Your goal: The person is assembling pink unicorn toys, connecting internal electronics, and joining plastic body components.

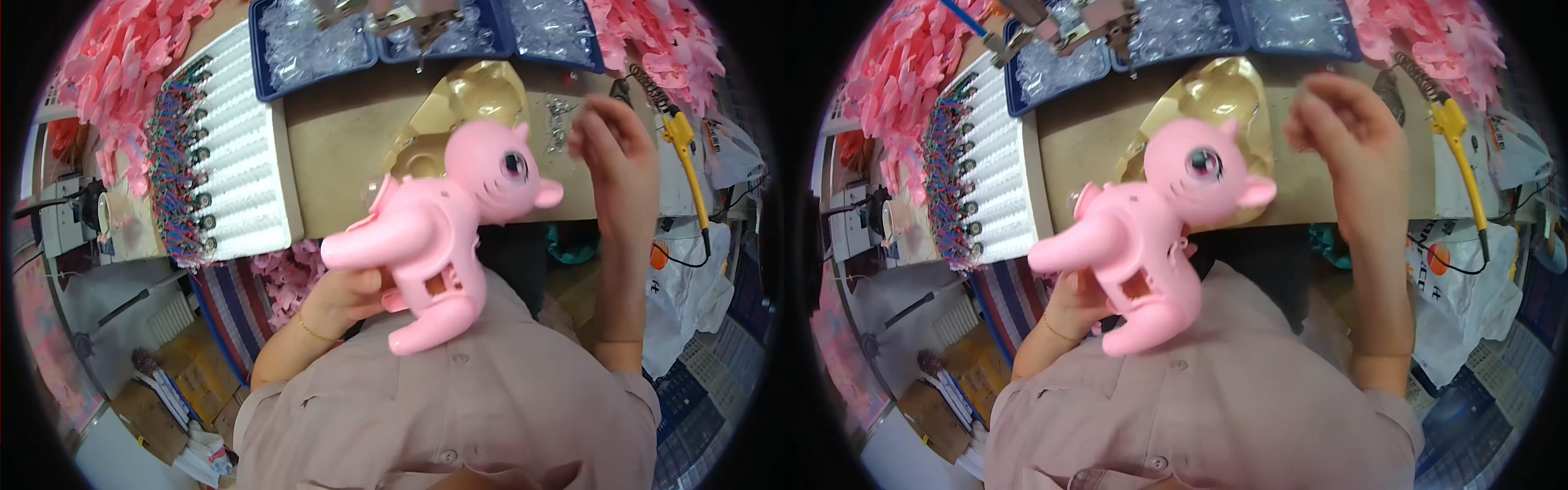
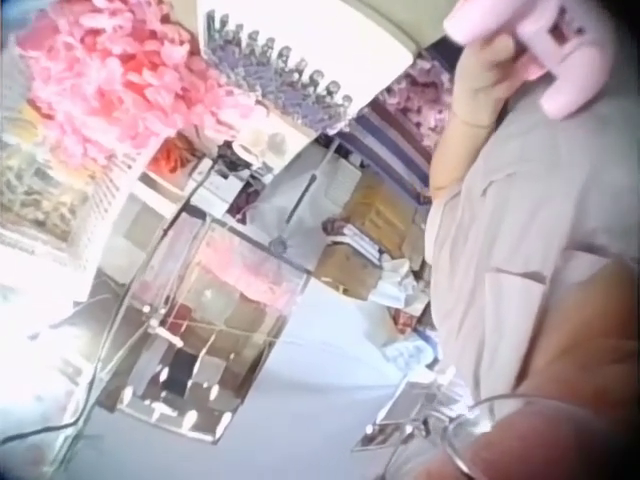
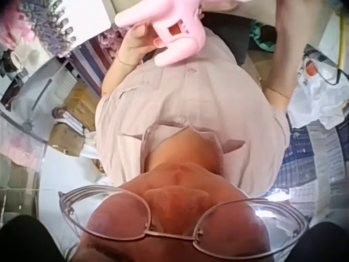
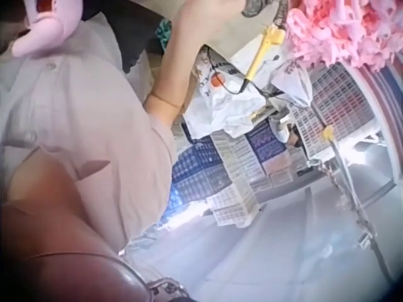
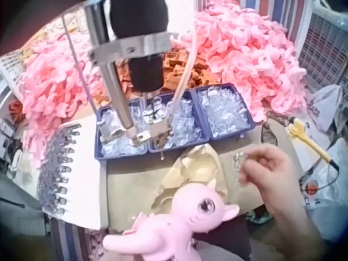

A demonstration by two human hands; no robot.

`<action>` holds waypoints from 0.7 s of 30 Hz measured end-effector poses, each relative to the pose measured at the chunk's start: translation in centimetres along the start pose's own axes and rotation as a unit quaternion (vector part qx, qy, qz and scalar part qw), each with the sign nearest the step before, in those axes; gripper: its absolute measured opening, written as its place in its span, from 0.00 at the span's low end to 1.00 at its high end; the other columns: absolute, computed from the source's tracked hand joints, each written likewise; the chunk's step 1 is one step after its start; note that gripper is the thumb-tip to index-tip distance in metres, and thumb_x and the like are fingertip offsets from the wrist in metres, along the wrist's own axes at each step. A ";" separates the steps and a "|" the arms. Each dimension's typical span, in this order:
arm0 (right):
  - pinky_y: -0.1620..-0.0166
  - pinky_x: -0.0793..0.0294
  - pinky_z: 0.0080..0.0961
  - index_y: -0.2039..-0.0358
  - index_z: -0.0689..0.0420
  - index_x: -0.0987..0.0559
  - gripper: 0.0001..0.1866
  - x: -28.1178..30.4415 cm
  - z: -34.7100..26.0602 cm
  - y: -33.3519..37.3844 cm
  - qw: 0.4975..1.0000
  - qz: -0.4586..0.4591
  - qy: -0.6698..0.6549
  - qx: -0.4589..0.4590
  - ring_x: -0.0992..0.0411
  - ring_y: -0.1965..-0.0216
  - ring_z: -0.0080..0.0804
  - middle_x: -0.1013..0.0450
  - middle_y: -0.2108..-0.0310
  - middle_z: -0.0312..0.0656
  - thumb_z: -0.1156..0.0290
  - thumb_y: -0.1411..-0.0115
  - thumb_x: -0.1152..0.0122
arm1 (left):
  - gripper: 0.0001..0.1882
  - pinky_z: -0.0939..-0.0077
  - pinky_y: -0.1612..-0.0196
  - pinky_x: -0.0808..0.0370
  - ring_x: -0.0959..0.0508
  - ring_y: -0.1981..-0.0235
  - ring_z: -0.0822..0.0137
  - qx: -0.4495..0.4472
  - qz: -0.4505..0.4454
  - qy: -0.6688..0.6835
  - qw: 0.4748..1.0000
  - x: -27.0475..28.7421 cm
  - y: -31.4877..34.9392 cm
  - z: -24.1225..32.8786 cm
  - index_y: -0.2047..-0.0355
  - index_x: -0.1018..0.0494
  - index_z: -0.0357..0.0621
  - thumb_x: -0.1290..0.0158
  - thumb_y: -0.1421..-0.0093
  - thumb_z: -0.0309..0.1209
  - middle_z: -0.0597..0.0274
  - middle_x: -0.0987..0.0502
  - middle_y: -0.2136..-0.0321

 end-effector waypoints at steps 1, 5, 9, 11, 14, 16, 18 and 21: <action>0.63 0.28 0.19 0.60 0.63 0.27 0.09 -0.3 -0.7 2.2 1.000 -0.015 -0.004 -0.015 0.27 0.68 0.24 0.27 0.67 0.40 0.74 0.40 0.42 | 0.32 0.69 0.51 0.26 0.29 0.47 0.62 -0.010 -0.080 -0.066 0.995 -0.8 -0.4 -0.3 0.43 0.39 0.43 0.39 0.45 0.32 0.54 0.32 0.47; 0.60 0.27 0.23 0.67 0.61 0.29 0.04 -4.3 -2.7 7.5 0.994 -0.067 -0.083 -0.010 0.27 0.67 0.28 0.28 0.66 0.41 0.76 0.41 0.43 | 0.49 0.63 0.38 0.36 0.36 0.40 0.59 -0.118 -0.019 -0.202 0.972 -2.3 -1.3 0.7 0.35 0.51 0.49 0.36 0.50 0.49 0.58 0.41 0.39; 0.49 0.36 0.22 0.69 0.60 0.27 0.04 -8.5 -0.4 7.7 0.976 -0.201 -0.073 -0.037 0.36 0.52 0.25 0.35 0.54 0.43 0.78 0.44 0.40 | 0.51 0.65 0.37 0.38 0.38 0.40 0.64 -0.256 -0.030 -0.314 0.914 -4.8 -1.0 1.5 0.35 0.53 0.54 0.36 0.52 0.53 0.63 0.42 0.40; 0.53 0.35 0.21 0.68 0.60 0.24 0.05 -9.6 0.8 7.3 0.986 -0.158 -0.053 0.008 0.35 0.55 0.25 0.35 0.54 0.42 0.77 0.46 0.37 | 0.48 0.66 0.40 0.35 0.35 0.41 0.64 -0.291 -0.032 -0.289 0.912 -4.6 -1.2 1.0 0.37 0.50 0.50 0.35 0.51 0.49 0.62 0.38 0.42; 0.58 0.33 0.21 0.71 0.61 0.21 0.06 -10.6 0.0 7.0 0.992 -0.113 -0.029 0.051 0.33 0.61 0.26 0.32 0.58 0.42 0.76 0.49 0.33 | 0.45 0.67 0.42 0.33 0.32 0.43 0.63 -0.326 -0.039 -0.243 0.913 -3.6 -1.1 1.4 0.39 0.45 0.43 0.34 0.51 0.44 0.60 0.34 0.45; 0.54 0.36 0.19 0.70 0.63 0.25 0.04 -11.1 -1.1 7.1 0.977 -0.177 0.091 0.081 0.35 0.60 0.24 0.34 0.61 0.40 0.78 0.45 0.38 | 0.42 0.67 0.42 0.33 0.32 0.44 0.63 -0.353 -0.026 -0.284 0.891 -3.0 -1.1 1.5 0.40 0.44 0.40 0.35 0.50 0.41 0.58 0.33 0.46; 0.55 0.36 0.19 0.70 0.63 0.24 0.04 -10.9 -1.5 6.1 0.973 -0.188 0.112 0.073 0.35 0.61 0.24 0.34 0.62 0.40 0.78 0.45 0.38 | 0.40 0.67 0.42 0.32 0.31 0.45 0.63 -0.357 -0.017 -0.310 0.881 -3.6 -0.7 2.3 0.40 0.43 0.40 0.36 0.49 0.39 0.57 0.32 0.47; 0.56 0.36 0.20 0.72 0.63 0.25 0.04 -10.3 -1.7 5.6 0.968 -0.189 0.143 0.085 0.34 0.62 0.25 0.33 0.64 0.40 0.77 0.45 0.38 | 0.38 0.68 0.42 0.32 0.30 0.46 0.64 -0.369 -0.013 -0.345 0.863 -4.2 -0.6 2.9 0.41 0.43 0.39 0.37 0.47 0.35 0.57 0.32 0.48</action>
Point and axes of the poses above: each hand's wrist, its own y-axis away from the middle knuckle, its own x-axis out of the back of the hand, z = x × y, the point moved 4 cm from there along -y, towards the middle knuckle
